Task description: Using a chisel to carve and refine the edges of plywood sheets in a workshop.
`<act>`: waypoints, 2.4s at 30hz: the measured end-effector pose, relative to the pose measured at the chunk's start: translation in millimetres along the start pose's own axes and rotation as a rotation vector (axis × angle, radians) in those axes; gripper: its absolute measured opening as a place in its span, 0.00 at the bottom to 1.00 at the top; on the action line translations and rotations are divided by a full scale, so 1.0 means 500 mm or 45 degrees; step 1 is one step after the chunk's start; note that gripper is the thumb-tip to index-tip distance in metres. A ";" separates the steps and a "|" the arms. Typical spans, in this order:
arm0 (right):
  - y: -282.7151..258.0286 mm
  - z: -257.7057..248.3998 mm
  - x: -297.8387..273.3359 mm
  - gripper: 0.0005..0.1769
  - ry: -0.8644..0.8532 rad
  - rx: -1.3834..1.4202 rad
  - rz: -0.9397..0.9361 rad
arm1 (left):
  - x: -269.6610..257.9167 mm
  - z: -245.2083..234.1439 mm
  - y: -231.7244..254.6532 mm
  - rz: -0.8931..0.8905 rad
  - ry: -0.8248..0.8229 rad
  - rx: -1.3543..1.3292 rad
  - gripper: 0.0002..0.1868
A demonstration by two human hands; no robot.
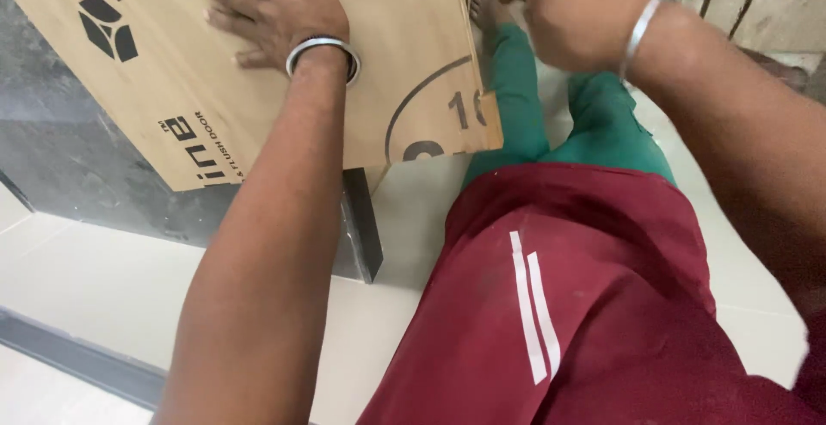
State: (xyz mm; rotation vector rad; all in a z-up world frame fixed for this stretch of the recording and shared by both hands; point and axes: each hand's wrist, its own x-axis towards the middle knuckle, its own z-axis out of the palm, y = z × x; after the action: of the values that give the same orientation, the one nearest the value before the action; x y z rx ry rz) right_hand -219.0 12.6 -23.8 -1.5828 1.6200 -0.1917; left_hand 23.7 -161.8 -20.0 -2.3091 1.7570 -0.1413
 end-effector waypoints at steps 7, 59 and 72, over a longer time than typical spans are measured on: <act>-0.045 -0.020 -0.005 0.29 -0.102 -0.100 0.013 | -0.010 -0.022 0.010 -0.073 -0.025 0.050 0.42; -0.034 -0.034 0.038 0.21 0.022 -0.056 0.055 | -0.008 -0.014 0.004 0.015 0.020 -0.204 0.44; -0.025 0.044 -0.037 0.29 -0.327 -0.042 -0.065 | -0.009 -0.018 0.014 -0.010 0.086 -0.186 0.44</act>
State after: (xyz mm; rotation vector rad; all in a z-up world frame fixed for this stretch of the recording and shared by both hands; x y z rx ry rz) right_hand -198.1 36.0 -21.8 -1.6033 1.3912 0.0121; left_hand 14.1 -160.3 -12.6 -2.4395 1.8485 -0.0963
